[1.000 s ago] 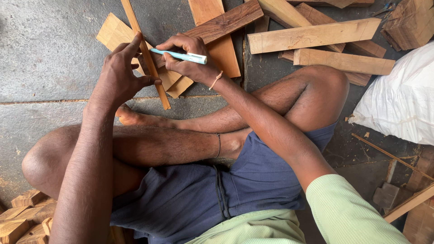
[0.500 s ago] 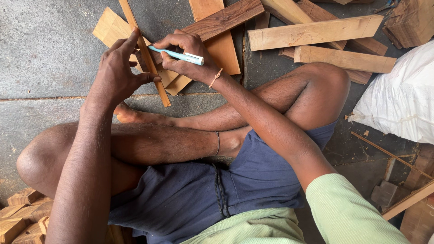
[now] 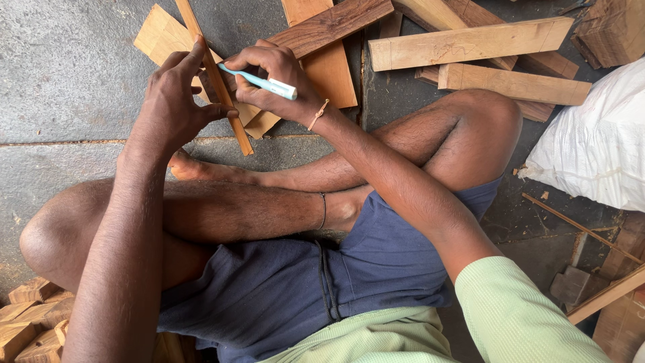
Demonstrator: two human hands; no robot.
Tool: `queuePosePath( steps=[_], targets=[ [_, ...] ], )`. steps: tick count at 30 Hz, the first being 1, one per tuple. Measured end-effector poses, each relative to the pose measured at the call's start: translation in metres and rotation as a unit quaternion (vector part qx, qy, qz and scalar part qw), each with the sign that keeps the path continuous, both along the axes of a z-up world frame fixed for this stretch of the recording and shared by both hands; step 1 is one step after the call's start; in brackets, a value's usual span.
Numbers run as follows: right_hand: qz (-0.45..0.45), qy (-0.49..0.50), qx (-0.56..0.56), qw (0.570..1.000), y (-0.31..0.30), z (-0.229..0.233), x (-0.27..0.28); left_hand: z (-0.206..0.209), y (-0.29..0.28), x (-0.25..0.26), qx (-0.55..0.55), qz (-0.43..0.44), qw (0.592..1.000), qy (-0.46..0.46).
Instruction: The person uses a pencil and a metal ruler to mark lines on several pieces of wood while sitting on the floor, occasionally fitting different pieces together.
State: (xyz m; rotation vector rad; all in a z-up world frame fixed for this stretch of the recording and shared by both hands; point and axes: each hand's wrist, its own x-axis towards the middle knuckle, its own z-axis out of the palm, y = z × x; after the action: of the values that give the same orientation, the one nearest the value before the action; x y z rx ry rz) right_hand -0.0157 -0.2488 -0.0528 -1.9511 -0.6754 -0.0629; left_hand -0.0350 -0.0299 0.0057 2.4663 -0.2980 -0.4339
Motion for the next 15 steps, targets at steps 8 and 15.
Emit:
queuePosePath(
  steps=[8,15],
  targets=[
    [0.084,0.015,-0.124,0.989,-0.011,0.01,-0.039,0.0,-0.001,-0.001,0.027,-0.021,0.999,-0.036],
    [-0.015,0.0,0.013,1.0,-0.011,0.028,-0.011,0.002,-0.002,-0.002,-0.006,0.004,1.0,-0.002]
  ],
)
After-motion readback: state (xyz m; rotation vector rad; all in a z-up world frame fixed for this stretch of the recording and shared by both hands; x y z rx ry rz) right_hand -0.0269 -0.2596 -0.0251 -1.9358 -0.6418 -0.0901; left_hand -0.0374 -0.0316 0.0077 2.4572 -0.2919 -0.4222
